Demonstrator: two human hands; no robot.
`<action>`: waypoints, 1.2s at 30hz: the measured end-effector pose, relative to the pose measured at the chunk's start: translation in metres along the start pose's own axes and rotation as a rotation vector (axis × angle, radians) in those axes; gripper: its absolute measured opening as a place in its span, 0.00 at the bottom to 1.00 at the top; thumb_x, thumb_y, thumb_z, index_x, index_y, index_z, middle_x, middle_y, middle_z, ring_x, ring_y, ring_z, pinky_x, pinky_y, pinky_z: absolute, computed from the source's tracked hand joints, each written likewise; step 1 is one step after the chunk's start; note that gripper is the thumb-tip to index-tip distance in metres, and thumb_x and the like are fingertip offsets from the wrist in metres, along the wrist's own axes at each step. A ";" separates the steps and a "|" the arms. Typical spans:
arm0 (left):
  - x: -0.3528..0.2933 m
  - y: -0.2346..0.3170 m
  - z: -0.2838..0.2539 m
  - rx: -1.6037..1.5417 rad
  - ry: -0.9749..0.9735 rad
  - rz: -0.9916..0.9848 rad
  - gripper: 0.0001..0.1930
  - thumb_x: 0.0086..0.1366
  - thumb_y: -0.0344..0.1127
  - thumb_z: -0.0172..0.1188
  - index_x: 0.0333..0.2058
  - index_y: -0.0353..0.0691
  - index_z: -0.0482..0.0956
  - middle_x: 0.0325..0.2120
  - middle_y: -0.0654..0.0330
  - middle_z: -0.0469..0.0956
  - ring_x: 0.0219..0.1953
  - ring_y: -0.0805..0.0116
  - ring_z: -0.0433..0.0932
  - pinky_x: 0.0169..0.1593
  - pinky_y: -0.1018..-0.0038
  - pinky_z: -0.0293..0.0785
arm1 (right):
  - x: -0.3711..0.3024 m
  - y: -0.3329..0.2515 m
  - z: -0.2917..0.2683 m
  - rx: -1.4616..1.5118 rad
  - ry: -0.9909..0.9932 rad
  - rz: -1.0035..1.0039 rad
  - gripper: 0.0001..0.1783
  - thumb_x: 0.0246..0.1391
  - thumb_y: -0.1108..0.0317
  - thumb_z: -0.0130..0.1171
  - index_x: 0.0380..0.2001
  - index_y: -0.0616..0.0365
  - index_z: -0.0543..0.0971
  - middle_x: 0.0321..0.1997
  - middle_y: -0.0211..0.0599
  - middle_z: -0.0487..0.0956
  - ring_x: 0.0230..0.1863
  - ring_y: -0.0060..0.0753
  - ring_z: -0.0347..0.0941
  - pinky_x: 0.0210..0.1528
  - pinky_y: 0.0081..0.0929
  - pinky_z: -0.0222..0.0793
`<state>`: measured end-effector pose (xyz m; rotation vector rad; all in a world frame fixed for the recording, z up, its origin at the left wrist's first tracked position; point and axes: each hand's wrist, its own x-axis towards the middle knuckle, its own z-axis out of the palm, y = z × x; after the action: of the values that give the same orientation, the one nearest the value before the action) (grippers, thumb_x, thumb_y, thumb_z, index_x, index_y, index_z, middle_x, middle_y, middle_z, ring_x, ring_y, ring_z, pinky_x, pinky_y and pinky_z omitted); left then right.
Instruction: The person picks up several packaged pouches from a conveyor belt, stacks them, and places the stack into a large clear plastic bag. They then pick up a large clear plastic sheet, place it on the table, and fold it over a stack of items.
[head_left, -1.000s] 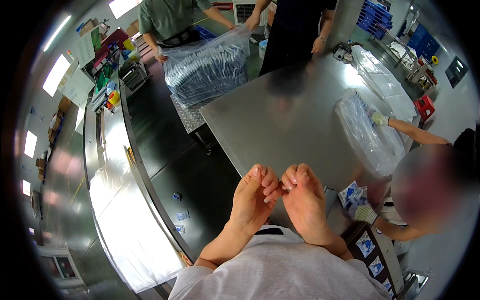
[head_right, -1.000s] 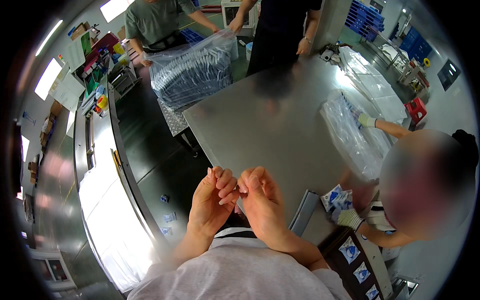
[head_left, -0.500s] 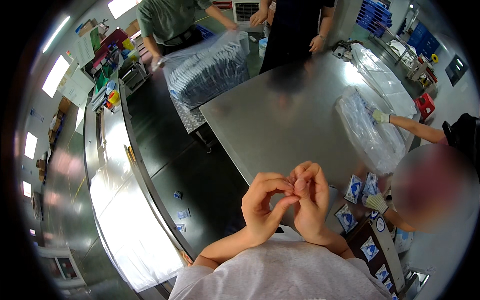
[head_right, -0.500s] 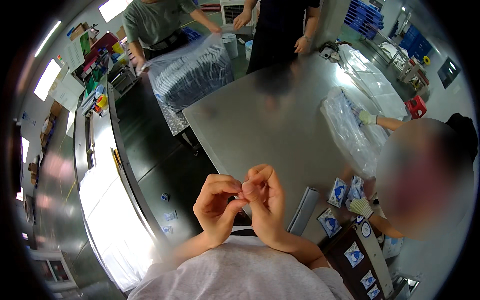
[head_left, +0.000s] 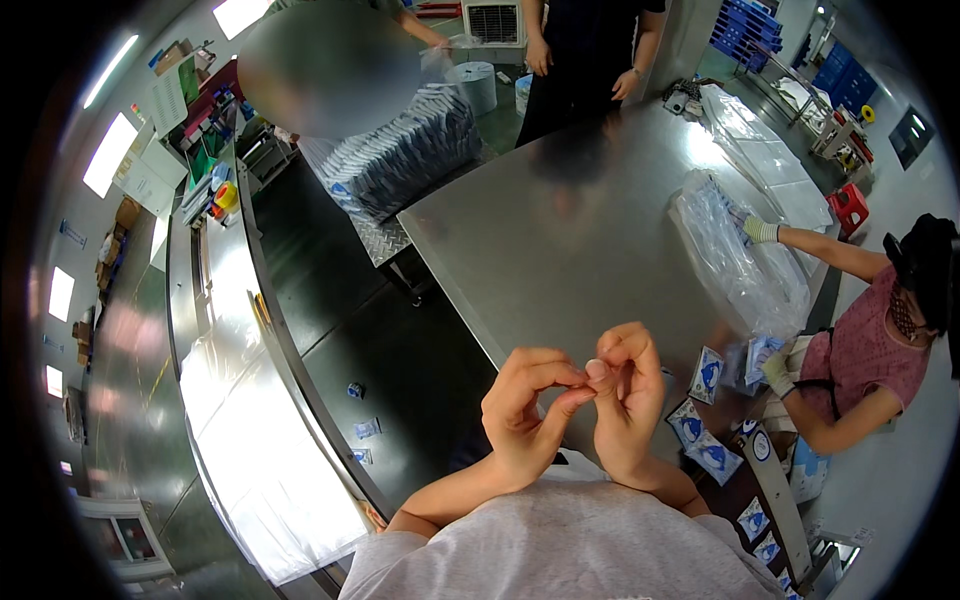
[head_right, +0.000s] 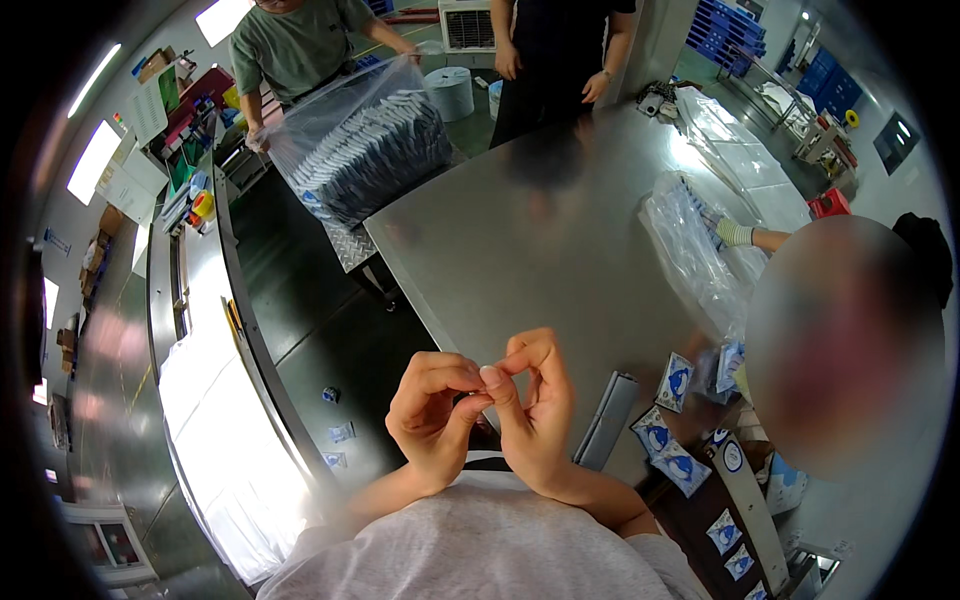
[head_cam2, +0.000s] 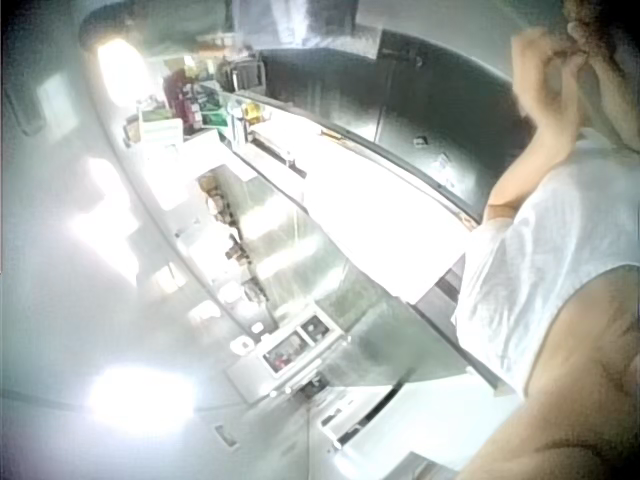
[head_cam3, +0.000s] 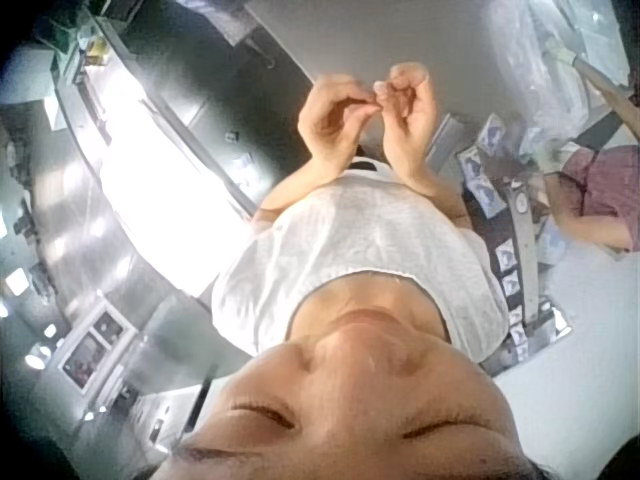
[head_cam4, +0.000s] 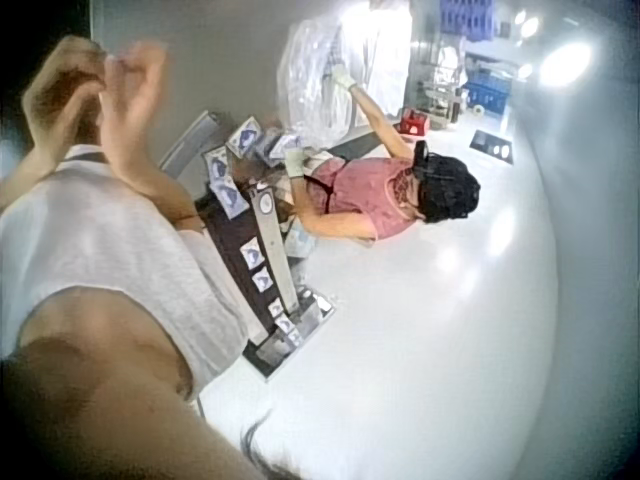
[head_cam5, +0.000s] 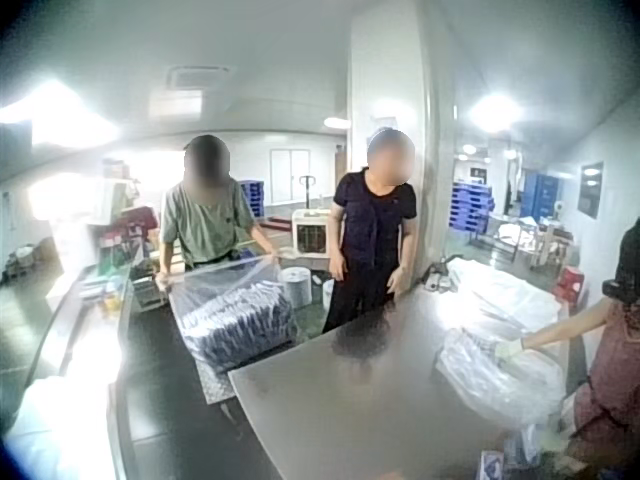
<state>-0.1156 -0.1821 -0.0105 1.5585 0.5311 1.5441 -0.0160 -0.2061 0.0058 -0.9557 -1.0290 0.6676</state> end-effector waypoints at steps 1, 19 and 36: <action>-0.001 0.000 0.000 0.010 0.004 -0.006 0.10 0.51 0.17 0.62 0.34 0.30 0.74 0.35 0.55 0.70 0.34 0.70 0.73 0.32 0.80 0.73 | -0.001 0.001 0.000 0.002 -0.001 0.000 0.08 0.53 0.75 0.56 0.29 0.58 0.66 0.31 0.30 0.62 0.31 0.20 0.56 0.36 0.18 0.55; 0.001 0.001 0.001 -0.093 -0.029 -0.044 0.07 0.53 0.18 0.61 0.31 0.30 0.74 0.35 0.54 0.71 0.33 0.69 0.74 0.31 0.80 0.73 | 0.001 -0.001 -0.006 -0.100 -0.005 -0.064 0.09 0.51 0.74 0.60 0.28 0.57 0.68 0.30 0.31 0.64 0.31 0.22 0.58 0.37 0.18 0.56; 0.004 0.003 0.003 -0.069 -0.013 -0.075 0.10 0.51 0.21 0.65 0.33 0.33 0.75 0.33 0.56 0.73 0.34 0.69 0.74 0.37 0.77 0.73 | 0.002 -0.003 -0.008 -0.098 0.008 -0.045 0.09 0.50 0.74 0.61 0.27 0.57 0.69 0.30 0.30 0.64 0.31 0.21 0.58 0.36 0.18 0.55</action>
<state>-0.1125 -0.1817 -0.0056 1.4789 0.5179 1.4797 -0.0078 -0.2082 0.0081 -1.0167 -1.0808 0.5798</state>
